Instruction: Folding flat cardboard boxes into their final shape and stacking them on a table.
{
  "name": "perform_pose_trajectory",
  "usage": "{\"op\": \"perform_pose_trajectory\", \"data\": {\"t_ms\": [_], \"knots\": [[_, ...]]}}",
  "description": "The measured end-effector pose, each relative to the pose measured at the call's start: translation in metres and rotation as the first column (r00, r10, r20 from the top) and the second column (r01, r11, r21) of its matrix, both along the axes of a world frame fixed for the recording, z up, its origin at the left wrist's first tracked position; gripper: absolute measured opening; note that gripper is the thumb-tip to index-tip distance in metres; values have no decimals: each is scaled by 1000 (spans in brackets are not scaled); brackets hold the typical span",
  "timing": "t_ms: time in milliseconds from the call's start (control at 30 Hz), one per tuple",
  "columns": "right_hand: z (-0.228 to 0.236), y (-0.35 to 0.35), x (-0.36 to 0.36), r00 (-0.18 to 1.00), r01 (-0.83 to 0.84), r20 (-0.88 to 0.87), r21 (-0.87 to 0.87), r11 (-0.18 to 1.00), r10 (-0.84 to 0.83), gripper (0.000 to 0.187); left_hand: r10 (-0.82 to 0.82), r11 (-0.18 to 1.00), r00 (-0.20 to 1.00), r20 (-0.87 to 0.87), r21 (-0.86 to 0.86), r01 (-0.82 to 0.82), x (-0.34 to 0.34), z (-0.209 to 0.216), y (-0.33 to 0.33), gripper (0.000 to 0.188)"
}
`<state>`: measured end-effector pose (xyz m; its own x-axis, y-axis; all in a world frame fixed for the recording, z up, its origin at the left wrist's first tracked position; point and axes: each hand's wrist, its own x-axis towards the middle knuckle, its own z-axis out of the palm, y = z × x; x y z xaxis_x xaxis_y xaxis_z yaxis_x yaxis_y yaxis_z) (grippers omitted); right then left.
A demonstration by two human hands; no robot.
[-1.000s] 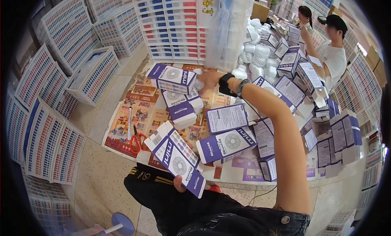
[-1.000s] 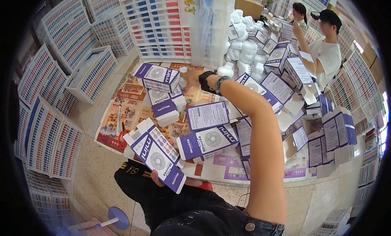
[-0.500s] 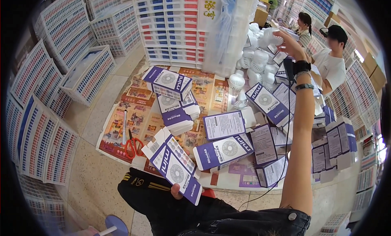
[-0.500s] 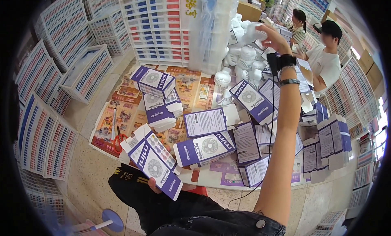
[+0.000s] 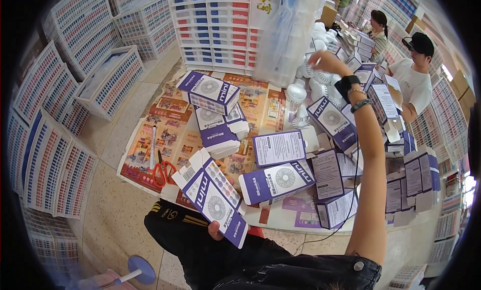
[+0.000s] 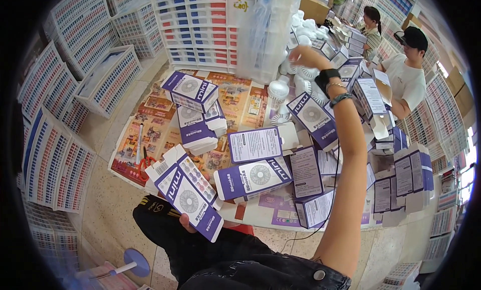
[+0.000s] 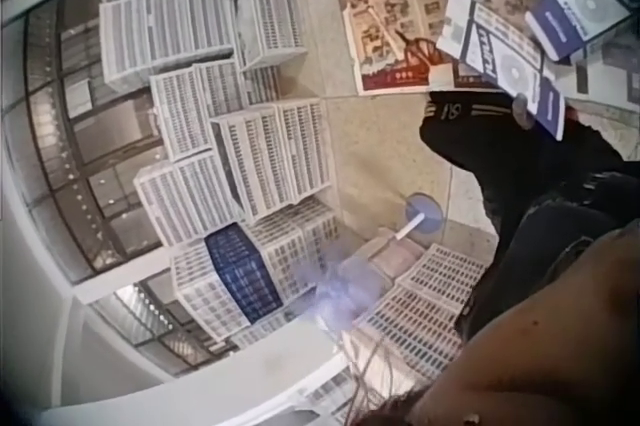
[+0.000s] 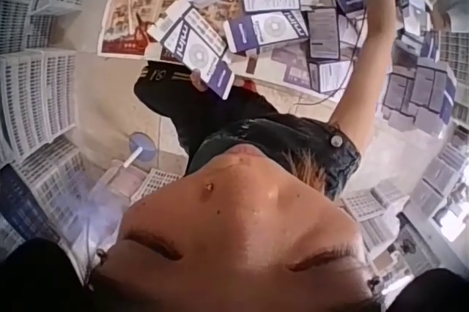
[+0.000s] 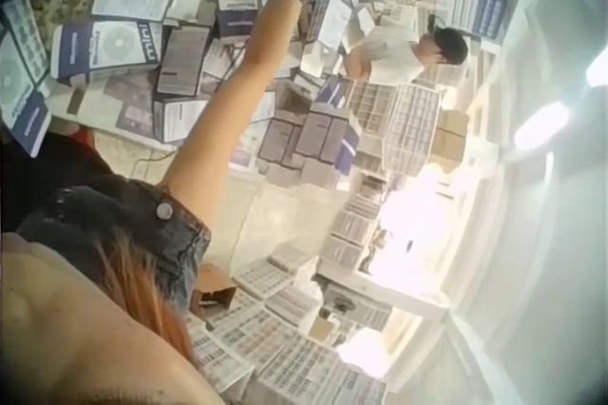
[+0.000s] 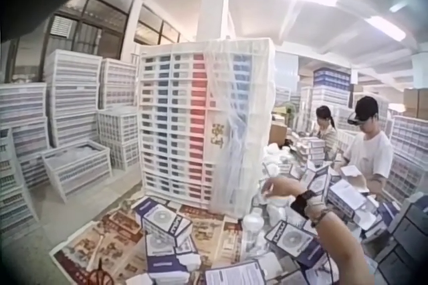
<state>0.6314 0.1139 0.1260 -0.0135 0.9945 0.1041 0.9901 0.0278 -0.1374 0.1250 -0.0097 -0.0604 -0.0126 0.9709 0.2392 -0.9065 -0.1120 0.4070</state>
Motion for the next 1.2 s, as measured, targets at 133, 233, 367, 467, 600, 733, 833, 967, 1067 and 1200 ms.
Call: {"op": "perform_pose_trajectory", "data": {"t_ms": [133,233,367,467,600,733,833,967,1067,1200], "knots": [[-45,-1,-63,989,114,-17,-567,816,-149,88,29,999,999,22,-20,-29,-2,-10,3,108],[-60,6,-93,972,231,161,-513,826,-172,93,-252,967,957,-143,2,255,-18,-4,1,107],[-73,21,-63,988,1,129,-571,821,88,79,-206,978,967,-151,-6,208,-11,0,-2,106],[2,-1,-106,896,157,-233,-633,759,-379,65,-207,978,963,-175,-37,204,-21,0,-2,105],[79,-53,-66,850,321,-353,-243,916,-391,53,-238,966,956,-170,55,251,-19,8,-1,107],[69,-38,15,758,517,-458,-11,856,-464,56,-181,982,967,-181,18,188,-14,25,-3,107],[28,-12,104,830,528,-248,640,559,-500,63,-173,983,976,-133,41,180,-10,13,-2,107],[8,-2,100,784,614,-532,581,534,-321,42,-85,996,992,-93,5,86,-1,11,0,108],[5,-7,12,837,419,-499,321,850,-224,29,-86,996,983,-161,9,89,-10,16,0,108],[-20,-23,-44,998,51,-17,-348,936,-61,46,-37,999,988,-149,-3,37,-3,31,-1,108]]}}
